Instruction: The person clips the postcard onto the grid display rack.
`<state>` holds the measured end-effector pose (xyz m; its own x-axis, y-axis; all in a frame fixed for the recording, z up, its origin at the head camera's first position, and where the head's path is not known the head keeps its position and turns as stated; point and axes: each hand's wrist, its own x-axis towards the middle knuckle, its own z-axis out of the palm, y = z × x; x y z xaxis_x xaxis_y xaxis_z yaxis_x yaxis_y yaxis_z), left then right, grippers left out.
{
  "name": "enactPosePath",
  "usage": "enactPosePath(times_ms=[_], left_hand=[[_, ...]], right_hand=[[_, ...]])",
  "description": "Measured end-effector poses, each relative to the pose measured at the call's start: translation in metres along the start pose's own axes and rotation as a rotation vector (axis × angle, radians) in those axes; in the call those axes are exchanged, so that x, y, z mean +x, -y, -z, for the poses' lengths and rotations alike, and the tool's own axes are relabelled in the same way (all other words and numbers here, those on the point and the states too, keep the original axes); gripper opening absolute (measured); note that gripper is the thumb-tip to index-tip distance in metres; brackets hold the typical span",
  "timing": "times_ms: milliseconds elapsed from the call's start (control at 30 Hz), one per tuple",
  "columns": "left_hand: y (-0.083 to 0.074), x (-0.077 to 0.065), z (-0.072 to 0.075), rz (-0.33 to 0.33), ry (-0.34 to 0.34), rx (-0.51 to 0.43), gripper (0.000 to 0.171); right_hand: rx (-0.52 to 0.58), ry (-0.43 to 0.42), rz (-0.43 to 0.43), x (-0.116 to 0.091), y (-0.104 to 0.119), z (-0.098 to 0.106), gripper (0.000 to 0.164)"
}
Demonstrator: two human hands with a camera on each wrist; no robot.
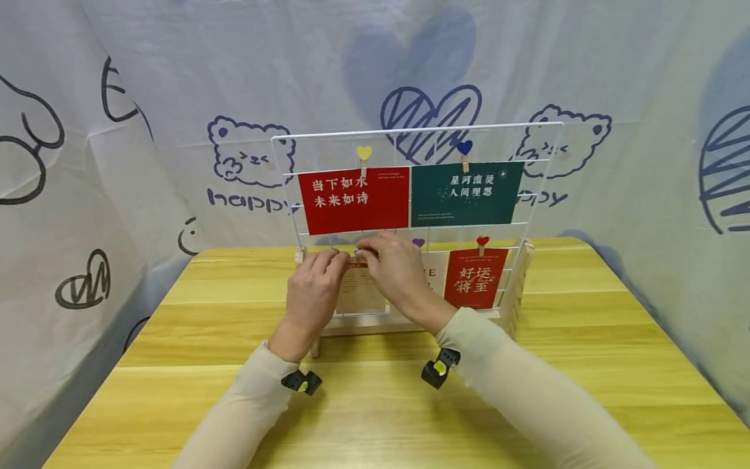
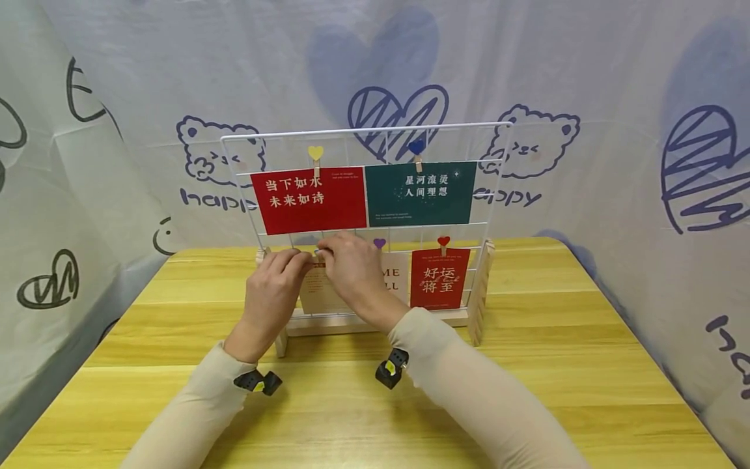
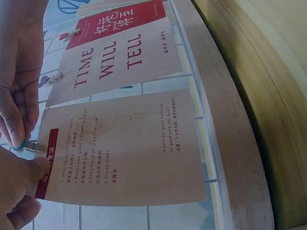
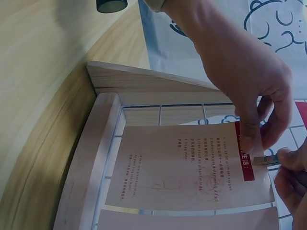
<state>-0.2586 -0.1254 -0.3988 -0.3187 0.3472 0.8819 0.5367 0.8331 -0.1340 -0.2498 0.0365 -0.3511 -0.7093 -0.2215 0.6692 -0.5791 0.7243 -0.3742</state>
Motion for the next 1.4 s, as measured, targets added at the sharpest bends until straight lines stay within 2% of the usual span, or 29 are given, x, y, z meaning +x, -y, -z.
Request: enactPosePath(times_ms=[200,333,533,867,1133,1400], left_hand=[[-0.001,-0.001,-0.001,0.008,-0.019,0.024,0.013],[-0.001,-0.002,0.002,-0.014,-0.018,0.056,0.016],[0.001,-0.001,0.007,-0.057,-0.021,0.054,0.018],[0.004,-0.001,0.012,-0.088,0.0,0.068,0.017],[0.004,-0.001,0.018,-0.062,0.013,0.024,0.02],[0.002,0.0,0.026,-0.026,0.048,-0.087,0.03]], right_hand=[[-0.021,-0.019,0.071,-0.001,-0.002,0.0,0.016],[0.0,-0.05,0.116,-0.003,-0.006,-0.001,0.016],[0.015,-0.082,0.162,-0.004,-0.008,-0.001,0.013],[0.072,-0.073,0.132,-0.009,-0.01,0.004,0.013],[0.074,-0.071,0.146,-0.018,-0.013,0.008,0.012],[0.103,-0.056,0.163,-0.023,-0.017,0.01,0.011]])
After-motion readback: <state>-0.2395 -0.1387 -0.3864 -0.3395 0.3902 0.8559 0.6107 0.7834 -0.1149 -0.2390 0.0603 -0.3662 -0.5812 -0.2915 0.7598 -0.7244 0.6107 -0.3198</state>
